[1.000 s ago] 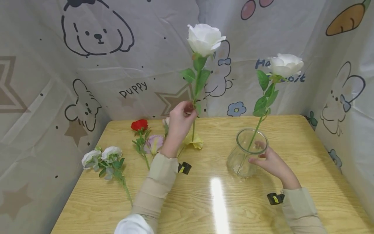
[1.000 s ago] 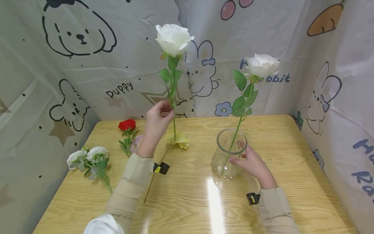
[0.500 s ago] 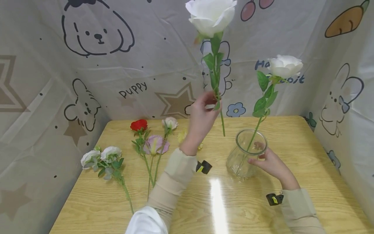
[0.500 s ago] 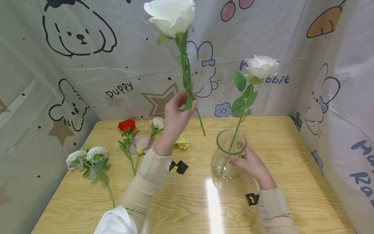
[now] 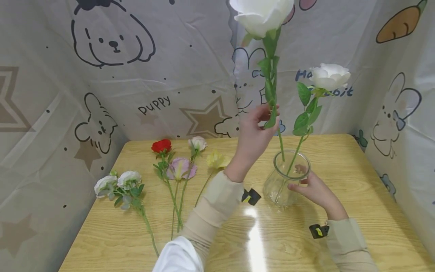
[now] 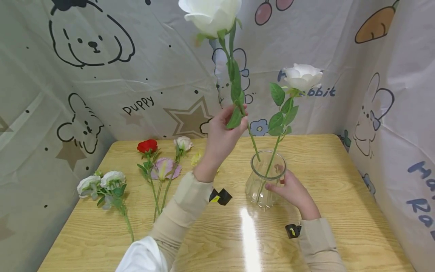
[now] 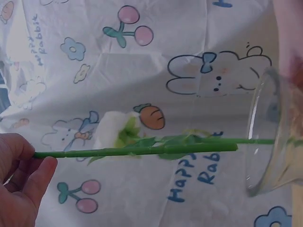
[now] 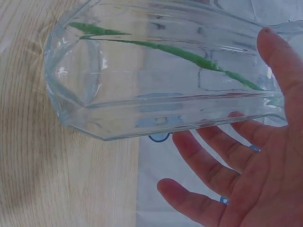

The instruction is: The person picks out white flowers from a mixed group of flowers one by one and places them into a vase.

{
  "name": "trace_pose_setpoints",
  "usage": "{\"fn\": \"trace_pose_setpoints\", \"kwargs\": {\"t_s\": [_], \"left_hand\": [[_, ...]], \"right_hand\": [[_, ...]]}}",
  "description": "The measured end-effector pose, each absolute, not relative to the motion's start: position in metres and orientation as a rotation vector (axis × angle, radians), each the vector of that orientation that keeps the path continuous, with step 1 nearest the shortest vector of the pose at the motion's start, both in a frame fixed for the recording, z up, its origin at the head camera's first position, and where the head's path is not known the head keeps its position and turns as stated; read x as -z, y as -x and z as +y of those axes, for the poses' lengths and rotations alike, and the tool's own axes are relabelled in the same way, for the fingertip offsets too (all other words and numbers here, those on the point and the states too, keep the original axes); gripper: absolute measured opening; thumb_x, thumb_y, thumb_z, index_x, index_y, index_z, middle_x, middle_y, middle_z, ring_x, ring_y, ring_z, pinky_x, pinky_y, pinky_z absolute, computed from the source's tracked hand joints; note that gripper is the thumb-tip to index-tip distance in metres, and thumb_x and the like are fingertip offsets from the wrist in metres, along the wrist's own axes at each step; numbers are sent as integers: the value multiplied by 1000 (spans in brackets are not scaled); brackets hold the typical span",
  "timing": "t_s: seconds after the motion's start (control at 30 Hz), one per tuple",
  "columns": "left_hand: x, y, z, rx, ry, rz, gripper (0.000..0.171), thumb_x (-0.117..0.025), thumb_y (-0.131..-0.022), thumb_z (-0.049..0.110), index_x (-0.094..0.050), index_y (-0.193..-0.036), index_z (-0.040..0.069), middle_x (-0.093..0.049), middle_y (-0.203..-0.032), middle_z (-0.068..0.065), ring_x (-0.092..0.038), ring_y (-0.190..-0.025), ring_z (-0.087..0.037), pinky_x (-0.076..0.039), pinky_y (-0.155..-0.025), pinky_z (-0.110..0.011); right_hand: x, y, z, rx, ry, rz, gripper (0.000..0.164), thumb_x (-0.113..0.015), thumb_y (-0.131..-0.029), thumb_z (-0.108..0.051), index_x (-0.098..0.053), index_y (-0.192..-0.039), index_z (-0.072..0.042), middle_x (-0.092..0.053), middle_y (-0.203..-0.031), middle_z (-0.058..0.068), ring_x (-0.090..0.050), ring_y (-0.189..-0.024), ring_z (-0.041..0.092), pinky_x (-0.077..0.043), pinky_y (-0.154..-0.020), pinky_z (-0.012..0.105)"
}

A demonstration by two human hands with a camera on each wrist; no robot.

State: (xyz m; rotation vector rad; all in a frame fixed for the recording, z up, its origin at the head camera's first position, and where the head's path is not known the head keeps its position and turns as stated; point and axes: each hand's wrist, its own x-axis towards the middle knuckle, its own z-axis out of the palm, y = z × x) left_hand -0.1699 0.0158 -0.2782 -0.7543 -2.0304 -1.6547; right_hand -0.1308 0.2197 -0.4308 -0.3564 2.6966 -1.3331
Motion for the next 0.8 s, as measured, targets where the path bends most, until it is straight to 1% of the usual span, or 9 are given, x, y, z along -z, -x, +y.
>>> {"fn": "trace_pose_setpoints", "kwargs": {"t_s": [0.17, 0.33, 0.53, 0.67, 0.8], "left_hand": [[294, 171, 28, 1606, 837, -2081, 19, -58, -82, -4, -59, -101, -3, -61, -94, -13, -59, -79, -13, -49, -65, -14], [317, 174, 36, 1507, 850, -2212, 14, -57, -84, -2, -60, -97, -1, -60, -92, -8, -58, -78, -8, -46, -64, -9], [339, 173, 38, 1539, 793, -2389, 11, -55, -83, -1, -58, -95, -2, -59, -91, -9, -57, -77, -10, -46, -64, -8], [349, 172, 39, 1357, 749, -2489, 10, -57, -82, -1, -58, -92, -1, -59, -88, -8, -58, -76, -11, -44, -64, -7], [357, 171, 40, 1082, 729, -2583, 10, -60, -80, 0, -59, -89, 1, -60, -85, -6, -57, -76, -12, -43, -65, -8]], "right_hand": [[429, 130, 220, 1341, 365, 2691, 70, -64, -83, -23, -27, -131, 11, -36, -127, 33, -44, -105, 46, -41, -82, 54], [428, 130, 219, 1352, 356, 2678, 70, -64, -83, -21, -26, -132, 11, -35, -128, 33, -44, -105, 46, -41, -82, 54], [431, 133, 219, 1405, 420, 2680, 65, -65, -81, -14, -30, -131, 10, -35, -129, 32, -39, -113, 42, -38, -85, 54], [433, 134, 219, 1421, 429, 2684, 65, -65, -81, -13, -30, -131, 10, -34, -130, 32, -35, -116, 43, -38, -86, 55], [432, 133, 219, 1429, 420, 2678, 66, -65, -81, -14, -29, -131, 11, -32, -130, 33, -34, -117, 44, -37, -86, 55]]}}
